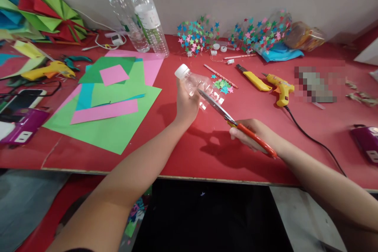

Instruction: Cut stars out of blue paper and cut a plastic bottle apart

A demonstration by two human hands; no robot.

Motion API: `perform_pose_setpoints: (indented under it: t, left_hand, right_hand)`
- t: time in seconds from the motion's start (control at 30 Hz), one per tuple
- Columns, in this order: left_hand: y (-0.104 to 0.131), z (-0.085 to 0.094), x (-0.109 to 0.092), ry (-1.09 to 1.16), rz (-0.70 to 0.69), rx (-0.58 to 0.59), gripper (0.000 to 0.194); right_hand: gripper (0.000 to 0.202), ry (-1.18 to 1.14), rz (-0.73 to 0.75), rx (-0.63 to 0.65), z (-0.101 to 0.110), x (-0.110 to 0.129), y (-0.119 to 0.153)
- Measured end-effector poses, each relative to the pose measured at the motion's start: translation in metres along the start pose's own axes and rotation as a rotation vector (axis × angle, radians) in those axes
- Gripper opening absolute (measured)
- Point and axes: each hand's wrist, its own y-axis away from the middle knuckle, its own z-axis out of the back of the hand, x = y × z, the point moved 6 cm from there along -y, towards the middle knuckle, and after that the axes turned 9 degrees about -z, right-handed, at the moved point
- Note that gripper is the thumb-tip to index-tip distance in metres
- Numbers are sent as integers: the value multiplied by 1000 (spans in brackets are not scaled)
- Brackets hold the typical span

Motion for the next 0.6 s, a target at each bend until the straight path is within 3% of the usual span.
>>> perform_pose_setpoints:
  t: [0.2,0.47,0.6]
  left_hand:
    - [-1,0,-13,-44,-17,-37,47]
    - [-2,2,-9,-64,-10,-32,55]
    - [2,-3,-11,-50,-35,7,48]
  right_hand:
    - [44,-2,13,-41,-1,-3,0]
    - [45,-44,-20,-21,-2,-3,2]
    - [42,-29,-39,20,1,7,7]
